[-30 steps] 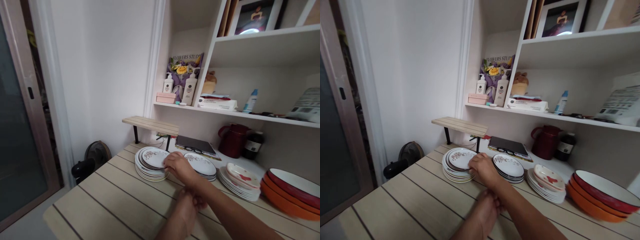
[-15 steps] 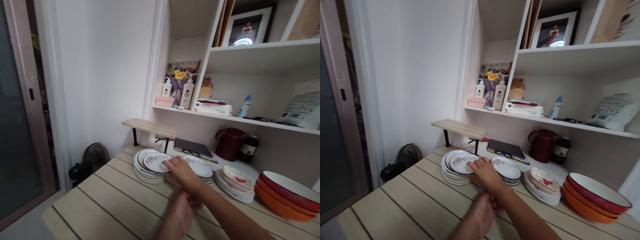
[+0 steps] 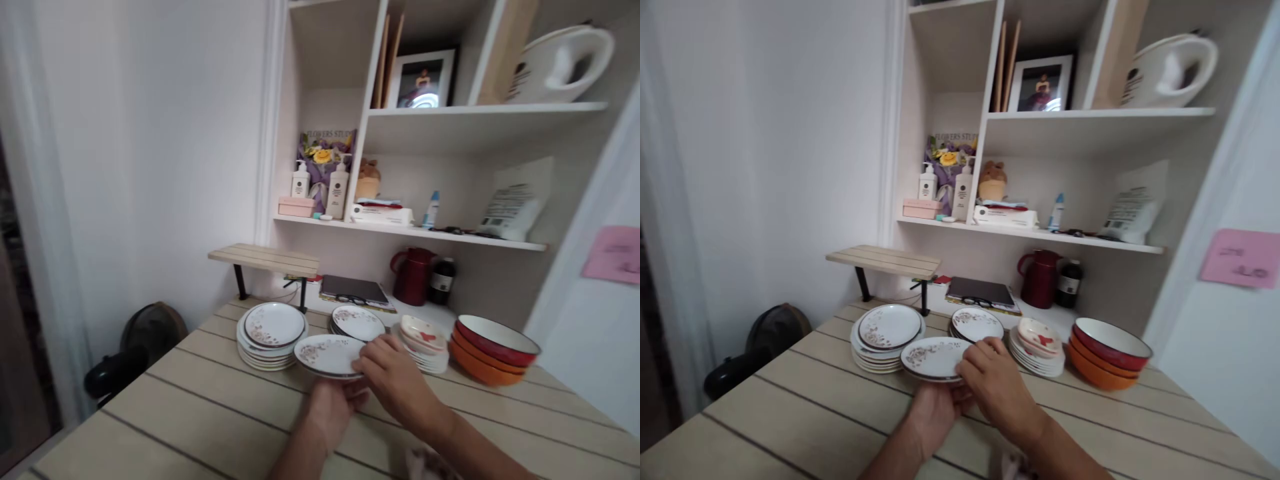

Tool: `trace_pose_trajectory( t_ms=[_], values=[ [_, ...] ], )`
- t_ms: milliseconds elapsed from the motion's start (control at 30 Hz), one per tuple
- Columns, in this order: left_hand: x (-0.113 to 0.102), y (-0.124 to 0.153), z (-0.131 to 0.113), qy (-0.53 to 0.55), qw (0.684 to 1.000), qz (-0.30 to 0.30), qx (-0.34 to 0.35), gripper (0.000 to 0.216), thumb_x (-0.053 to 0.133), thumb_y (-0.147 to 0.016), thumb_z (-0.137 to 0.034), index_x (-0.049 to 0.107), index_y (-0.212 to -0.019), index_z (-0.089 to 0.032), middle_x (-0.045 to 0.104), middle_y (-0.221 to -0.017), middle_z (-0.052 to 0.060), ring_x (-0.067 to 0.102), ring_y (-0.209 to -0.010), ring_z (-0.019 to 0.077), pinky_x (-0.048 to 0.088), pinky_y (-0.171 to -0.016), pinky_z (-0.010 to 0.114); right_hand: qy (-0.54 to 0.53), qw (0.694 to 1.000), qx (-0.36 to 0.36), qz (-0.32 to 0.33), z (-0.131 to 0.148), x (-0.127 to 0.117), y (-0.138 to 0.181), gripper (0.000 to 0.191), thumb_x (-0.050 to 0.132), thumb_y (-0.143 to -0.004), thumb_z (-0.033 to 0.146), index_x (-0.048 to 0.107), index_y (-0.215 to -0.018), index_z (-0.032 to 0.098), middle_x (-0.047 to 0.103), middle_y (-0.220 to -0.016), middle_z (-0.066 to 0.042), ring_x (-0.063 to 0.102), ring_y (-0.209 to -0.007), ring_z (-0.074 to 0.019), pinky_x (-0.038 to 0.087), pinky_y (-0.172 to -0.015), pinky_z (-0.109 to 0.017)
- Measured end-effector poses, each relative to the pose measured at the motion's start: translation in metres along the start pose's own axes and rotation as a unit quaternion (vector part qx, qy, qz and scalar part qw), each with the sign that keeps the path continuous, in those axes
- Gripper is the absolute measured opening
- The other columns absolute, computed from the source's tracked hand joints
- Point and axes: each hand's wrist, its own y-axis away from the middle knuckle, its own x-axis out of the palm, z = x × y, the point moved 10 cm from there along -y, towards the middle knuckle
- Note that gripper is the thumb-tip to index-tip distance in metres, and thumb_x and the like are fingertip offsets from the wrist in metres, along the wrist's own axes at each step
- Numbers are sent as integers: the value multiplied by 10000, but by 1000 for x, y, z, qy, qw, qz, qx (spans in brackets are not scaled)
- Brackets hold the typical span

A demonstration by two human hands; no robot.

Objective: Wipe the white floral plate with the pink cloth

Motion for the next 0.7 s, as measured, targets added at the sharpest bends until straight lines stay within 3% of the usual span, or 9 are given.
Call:
trace_pose_trajectory(
  t_ms=[100,200,300,533,700],
  values=[
    [24,13,4,16,994,86,-68,323,561,-776,-374,619,-1023,-174,670,-1037,106,596,-902,248,394,-856,437,-8,998,59,-26,-13,-14,38,170,442,-897,210,611,-878,227,586,-830,-29,453,-778,-173,280,-788,-350],
    [32,20,8,5,989,101,-112,600,463,-753,-643,608,-1052,-143,672,-1013,146,587,-924,284,384,-871,474,-27,991,119,-51,-23,-20,65,186,426,-894,196,610,-884,218,587,-837,-43,456,-794,-177,285,-770,-341],
    [36,23,13,-25,984,108,-141,783,377,-697,-754,583,-1098,-114,655,-1049,182,583,-950,297,374,-891,474,-55,986,151,-52,-25,-18,79,200,407,-887,176,603,-862,212,582,-827,-42,458,-794,-179,289,-759,-337],
    [48,35,22,-63,978,99,-170,771,397,-744,-694,545,-1151,-56,626,-1113,210,557,-1071,299,346,-967,414,-82,980,181,-17,-38,-6,93,136,473,-871,239,579,-795,200,585,-835,-31,472,-812,-172,293,-799,-328],
    [52,35,17,-70,983,76,-155,629,465,-804,-562,514,-1188,-67,622,-1140,199,570,-1060,308,383,-947,472,-76,988,130,15,-24,4,85,170,452,-881,229,587,-778,223,598,-817,-8,478,-797,-155,274,-880,-356]
  ],
)
